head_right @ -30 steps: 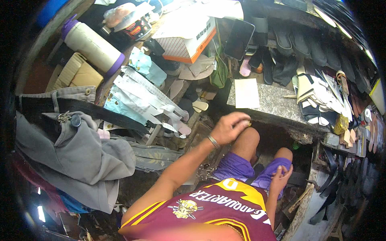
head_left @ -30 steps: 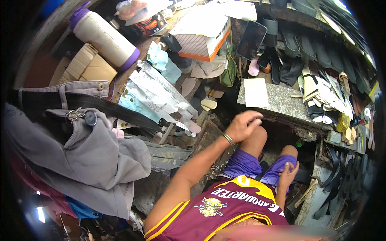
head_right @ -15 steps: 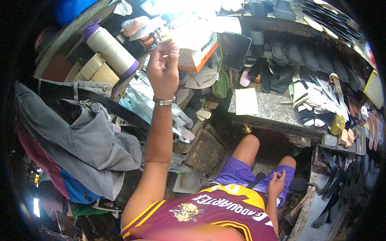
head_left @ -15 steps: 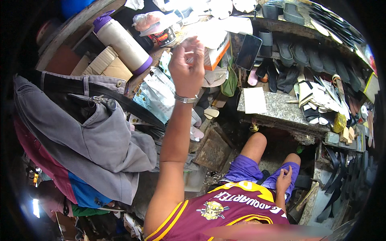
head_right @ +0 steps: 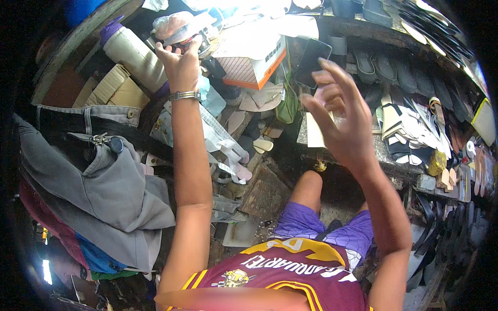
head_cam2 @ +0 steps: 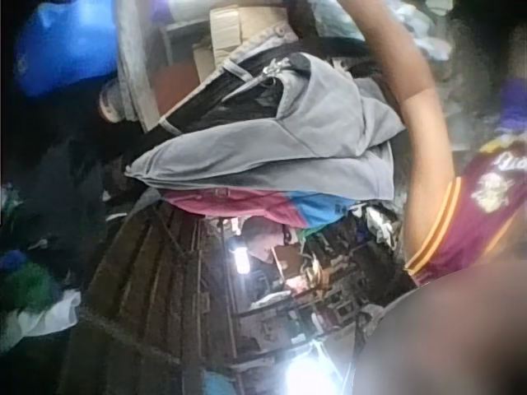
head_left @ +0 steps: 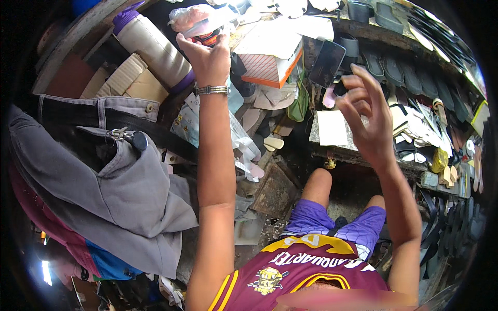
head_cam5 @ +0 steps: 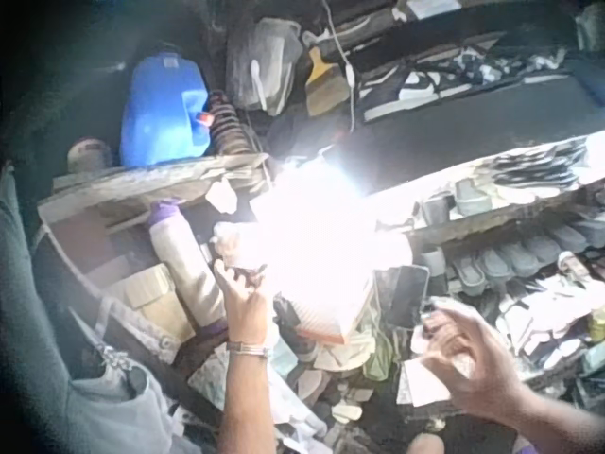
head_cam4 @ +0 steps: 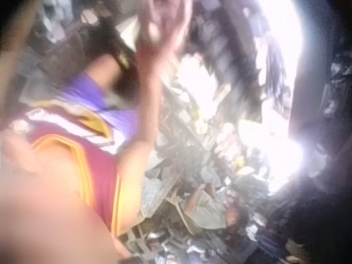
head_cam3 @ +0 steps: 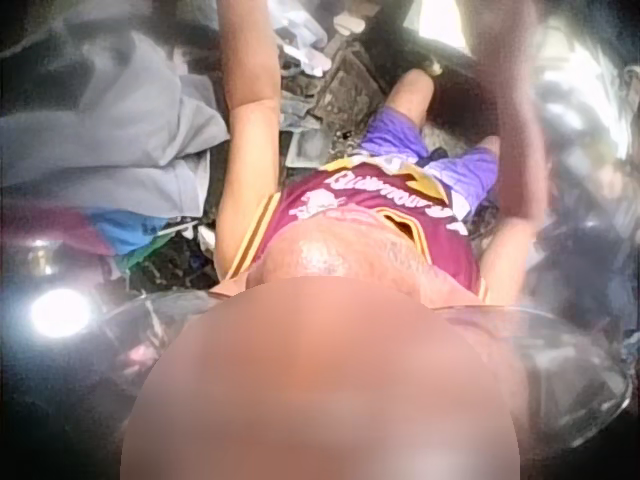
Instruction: The person sorts through various shoe components and materials on a cluttered workbench, picking up and inspecting items. They then prepare a drink by scooping powder into a mug and adding water from a dispenser.
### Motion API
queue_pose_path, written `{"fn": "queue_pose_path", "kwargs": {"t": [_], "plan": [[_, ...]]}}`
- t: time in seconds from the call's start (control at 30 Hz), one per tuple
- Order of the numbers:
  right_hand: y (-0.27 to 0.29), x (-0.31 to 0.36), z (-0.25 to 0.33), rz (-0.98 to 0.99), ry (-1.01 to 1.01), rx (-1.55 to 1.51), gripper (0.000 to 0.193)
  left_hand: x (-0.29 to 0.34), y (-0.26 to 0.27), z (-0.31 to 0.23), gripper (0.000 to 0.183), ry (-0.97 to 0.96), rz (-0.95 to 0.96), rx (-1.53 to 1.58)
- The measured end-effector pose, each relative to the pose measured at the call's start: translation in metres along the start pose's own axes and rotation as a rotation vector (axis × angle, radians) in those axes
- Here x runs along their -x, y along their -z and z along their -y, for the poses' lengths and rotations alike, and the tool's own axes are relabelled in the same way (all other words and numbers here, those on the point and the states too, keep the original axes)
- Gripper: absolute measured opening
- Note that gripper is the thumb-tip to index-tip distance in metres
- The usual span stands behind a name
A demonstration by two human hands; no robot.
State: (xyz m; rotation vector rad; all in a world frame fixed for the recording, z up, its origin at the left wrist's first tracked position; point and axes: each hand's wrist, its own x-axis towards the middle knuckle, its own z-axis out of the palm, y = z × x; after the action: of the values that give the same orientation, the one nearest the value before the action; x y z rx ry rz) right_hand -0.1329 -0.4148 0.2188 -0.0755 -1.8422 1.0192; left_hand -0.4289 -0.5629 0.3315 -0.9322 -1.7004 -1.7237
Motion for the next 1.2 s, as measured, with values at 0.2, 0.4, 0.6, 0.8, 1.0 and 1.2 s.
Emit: {"fn": "queue_pose_path", "kwargs": {"t": [0.2,0.4,0.6,0.8,1.0,1.2], "plan": [[-0.104,-0.165,0.048,0.121,0.407,-0.066,0.047,0.076,0.013,-0.01,0.092,-0.307,-0.103,0.07],[-0.213,-0.242,0.046,0.467,0.439,-0.11,0.048,0.213,0.029,0.004,0.051,-0.264,0.277,0.038],[-0.277,-0.27,0.027,0.529,0.47,-0.159,0.053,0.281,0.06,0.039,0.077,-0.062,0.404,0.044],[-0.312,-0.291,0.013,0.437,0.601,-0.227,0.06,0.29,0.083,0.06,0.07,0.029,0.415,0.019],[-0.374,-0.343,-0.002,-0.2,0.899,0.314,0.068,0.274,0.082,0.056,0.062,0.066,0.412,0.094],[-0.413,-0.372,-0.022,-0.206,1.022,0.215,0.028,0.193,0.063,0.046,0.056,-0.199,0.293,0.174]]}}
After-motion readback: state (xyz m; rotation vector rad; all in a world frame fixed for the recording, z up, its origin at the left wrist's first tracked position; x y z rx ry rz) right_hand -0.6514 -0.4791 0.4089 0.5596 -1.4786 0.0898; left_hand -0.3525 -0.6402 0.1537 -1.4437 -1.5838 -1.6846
